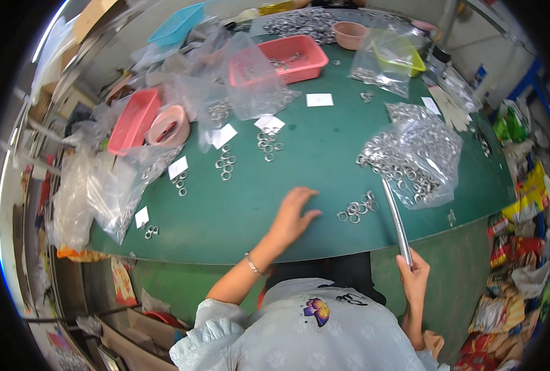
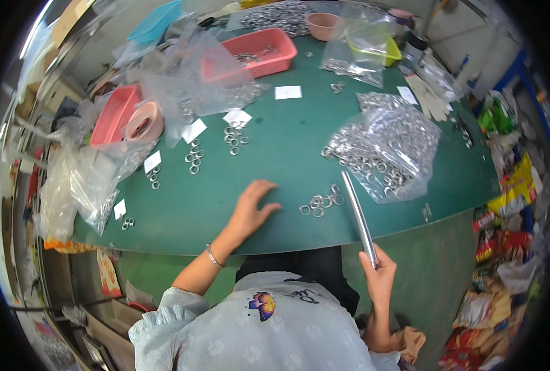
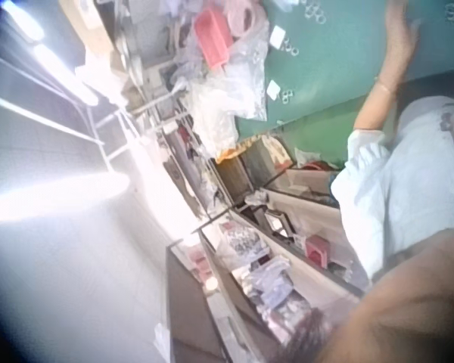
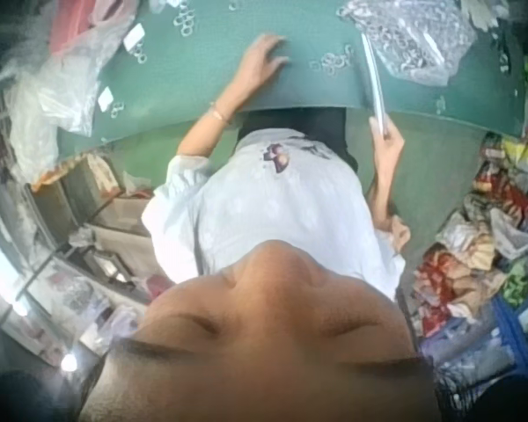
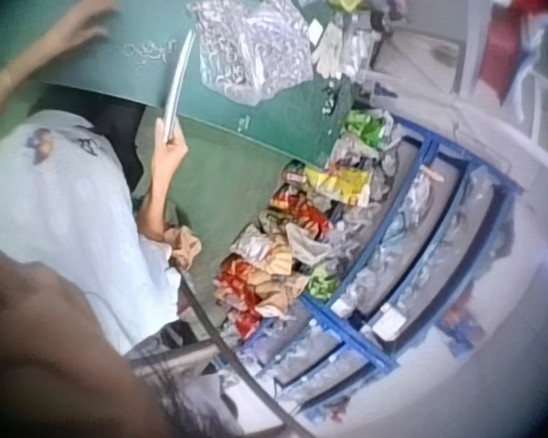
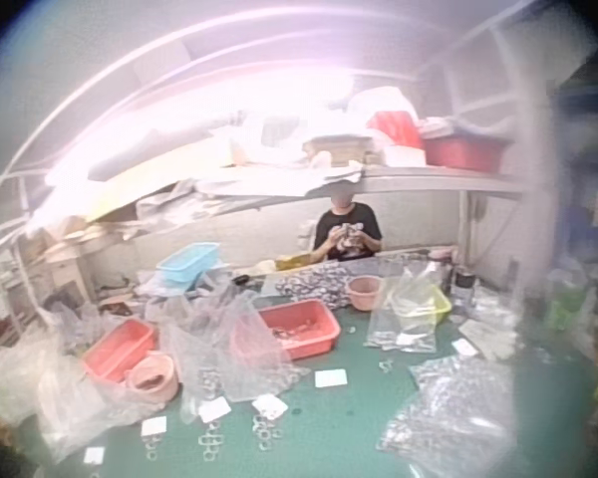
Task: The person files small metal rings on a green workbench using a metal file. They pick up individual rings, file them, and place them back on the table. The camera shakes significantly throughout the task.
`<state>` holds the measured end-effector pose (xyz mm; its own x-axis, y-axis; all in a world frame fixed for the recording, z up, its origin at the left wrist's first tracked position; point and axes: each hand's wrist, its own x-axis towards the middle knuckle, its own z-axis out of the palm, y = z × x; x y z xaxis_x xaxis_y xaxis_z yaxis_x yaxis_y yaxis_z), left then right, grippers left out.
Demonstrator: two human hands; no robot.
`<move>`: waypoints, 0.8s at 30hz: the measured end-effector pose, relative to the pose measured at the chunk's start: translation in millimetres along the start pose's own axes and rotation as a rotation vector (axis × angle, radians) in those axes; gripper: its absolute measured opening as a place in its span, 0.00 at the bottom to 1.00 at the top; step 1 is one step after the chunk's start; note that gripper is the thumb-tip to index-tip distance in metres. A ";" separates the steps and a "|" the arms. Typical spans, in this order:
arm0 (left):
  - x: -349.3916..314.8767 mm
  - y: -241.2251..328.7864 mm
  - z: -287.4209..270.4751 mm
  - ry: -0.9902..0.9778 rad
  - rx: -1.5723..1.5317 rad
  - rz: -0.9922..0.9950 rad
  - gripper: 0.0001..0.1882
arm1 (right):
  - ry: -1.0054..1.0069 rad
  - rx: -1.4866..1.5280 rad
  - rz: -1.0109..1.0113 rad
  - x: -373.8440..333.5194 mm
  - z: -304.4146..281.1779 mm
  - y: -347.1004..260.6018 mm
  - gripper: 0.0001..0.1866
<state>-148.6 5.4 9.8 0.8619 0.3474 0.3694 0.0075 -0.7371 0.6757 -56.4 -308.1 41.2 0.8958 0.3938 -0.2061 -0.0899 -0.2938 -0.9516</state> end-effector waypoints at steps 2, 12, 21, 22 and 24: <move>3.8 28.7 25.4 -0.140 -0.021 -0.026 0.26 | 0.007 0.009 0.040 -6.0 -0.6 -4.6 0.14; 7.9 34.4 48.7 -0.155 -0.013 -0.101 0.15 | 0.012 0.009 -0.005 -10.3 2.6 7.8 0.13; -1.2 63.4 -14.7 -0.005 -1.160 -0.693 0.14 | -0.213 -0.049 -0.140 -17.8 11.1 -28.7 0.14; -5.0 66.0 -18.3 0.050 -1.189 -0.697 0.14 | -0.237 -0.039 -0.155 -19.2 12.3 -30.6 0.14; -13.6 71.4 -24.5 0.164 -1.243 -0.702 0.14 | -0.287 -0.015 -0.183 -22.7 15.2 -31.9 0.14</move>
<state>-172.2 -37.7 68.7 0.7978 0.5453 -0.2572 -0.1148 0.5562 0.8231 -80.5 -294.4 72.8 0.7370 0.6699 -0.0897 0.0698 -0.2076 -0.9757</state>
